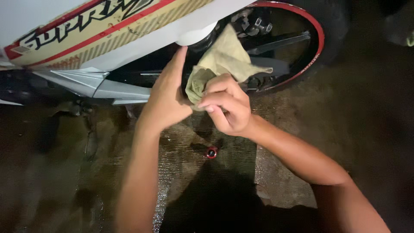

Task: The person cleans the lower side panels and rear suspension of a white motorcycle using a yellow cloth and a red spray bottle. They repeatedly apply the cleaning solution and wipe the surfaces, focusing on the area around the foot pegs and the rear shock absorber.

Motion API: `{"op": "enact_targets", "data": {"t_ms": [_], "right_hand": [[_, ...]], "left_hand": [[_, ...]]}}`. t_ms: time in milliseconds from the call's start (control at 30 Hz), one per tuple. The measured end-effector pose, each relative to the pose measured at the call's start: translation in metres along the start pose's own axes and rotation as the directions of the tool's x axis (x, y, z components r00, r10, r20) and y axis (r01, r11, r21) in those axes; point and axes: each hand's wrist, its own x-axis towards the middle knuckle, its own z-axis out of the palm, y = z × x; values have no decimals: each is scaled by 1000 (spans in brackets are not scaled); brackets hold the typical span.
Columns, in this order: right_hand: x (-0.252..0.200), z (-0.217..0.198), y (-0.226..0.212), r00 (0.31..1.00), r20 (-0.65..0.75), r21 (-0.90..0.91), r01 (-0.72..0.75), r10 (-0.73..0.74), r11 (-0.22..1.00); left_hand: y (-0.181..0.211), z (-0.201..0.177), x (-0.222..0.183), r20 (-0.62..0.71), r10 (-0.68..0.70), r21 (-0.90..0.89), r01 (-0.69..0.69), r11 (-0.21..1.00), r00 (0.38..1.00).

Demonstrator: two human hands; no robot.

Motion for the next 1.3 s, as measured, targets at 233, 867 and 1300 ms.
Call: {"op": "enact_targets", "data": {"t_ms": [233, 867, 1300], "right_hand": [[11, -37, 14, 993, 113, -202, 40, -18, 979], [22, -53, 21, 940, -41, -327, -333, 339, 884], [32, -43, 113, 751, 192, 258, -660, 632, 706]], "left_hand": [[21, 3, -16, 1, 137, 165, -136, 977, 991], [-88, 23, 30, 103, -279, 365, 224, 904, 955], [-96, 31, 64, 161, -430, 268, 380, 885, 888]]}}
